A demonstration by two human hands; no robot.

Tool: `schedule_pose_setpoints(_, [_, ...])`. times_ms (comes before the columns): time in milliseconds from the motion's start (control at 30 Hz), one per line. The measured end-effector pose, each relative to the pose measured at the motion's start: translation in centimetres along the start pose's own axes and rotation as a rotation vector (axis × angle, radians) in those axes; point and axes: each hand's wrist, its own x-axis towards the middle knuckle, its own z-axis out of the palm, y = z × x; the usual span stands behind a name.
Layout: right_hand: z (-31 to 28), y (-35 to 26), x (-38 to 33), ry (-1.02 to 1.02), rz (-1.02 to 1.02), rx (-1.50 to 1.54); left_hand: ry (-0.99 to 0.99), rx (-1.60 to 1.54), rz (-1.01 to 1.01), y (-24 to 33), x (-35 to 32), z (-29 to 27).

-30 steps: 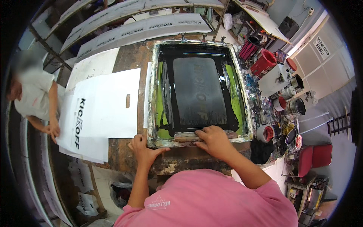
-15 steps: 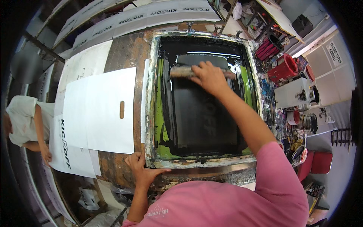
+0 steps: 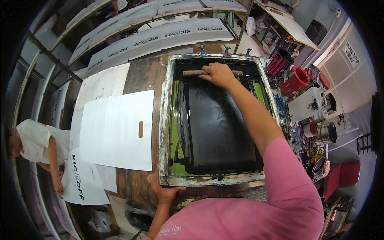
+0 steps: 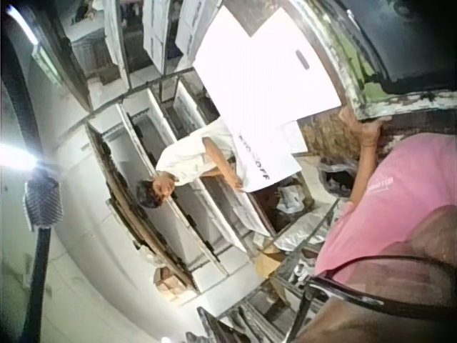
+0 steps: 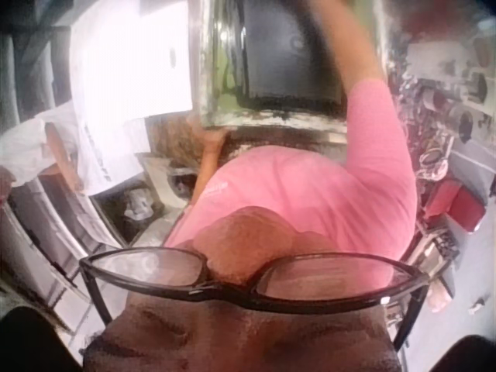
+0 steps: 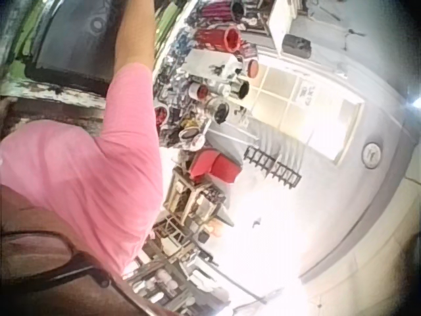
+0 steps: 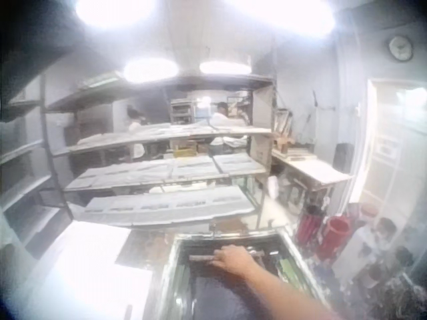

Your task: The person is screen printing black logos onto white plastic bags by placing them one by one on a flat surface, lowering a screen over them, and dragging ink across the screen with a squeegee.

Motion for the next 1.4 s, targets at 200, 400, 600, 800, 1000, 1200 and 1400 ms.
schedule_pose_setpoints(200, [-1.9, -3.8, -6.1, -0.042, -0.173, 0.096, 0.030, -0.131, -0.049, 0.4, 0.2, 0.6])
schedule_pose_setpoints(400, [-9.3, -12.0, -18.9, -0.303, -0.225, 0.135, 0.037, -0.032, 0.013, 0.0, 0.1, 0.5])
schedule_pose_setpoints(600, [-16.6, -20.9, -28.3, -0.232, 0.050, 0.195, 0.025, -0.328, -0.085, 3.2, 1.5, 0.2])
schedule_pose_setpoints(800, [-23.5, -23.5, -24.3, 0.271, 0.074, -0.161, 0.162, -0.570, 0.014, 12.0, 7.6, -2.8])
schedule_pose_setpoints(1000, [-28.5, -20.0, -16.7, 0.530, 0.013, -0.179, 0.034, -0.179, 0.336, 12.7, 11.6, -1.5])
schedule_pose_setpoints(1200, [-31.3, -18.9, -13.5, 0.542, 0.029, -0.188, -0.452, 0.805, 0.064, 7.4, 3.4, 2.7])
schedule_pose_setpoints(1400, [-32.3, -17.4, -11.5, 0.542, -0.002, -0.181, -0.598, 0.747, -0.025, 7.6, 3.6, 3.1])
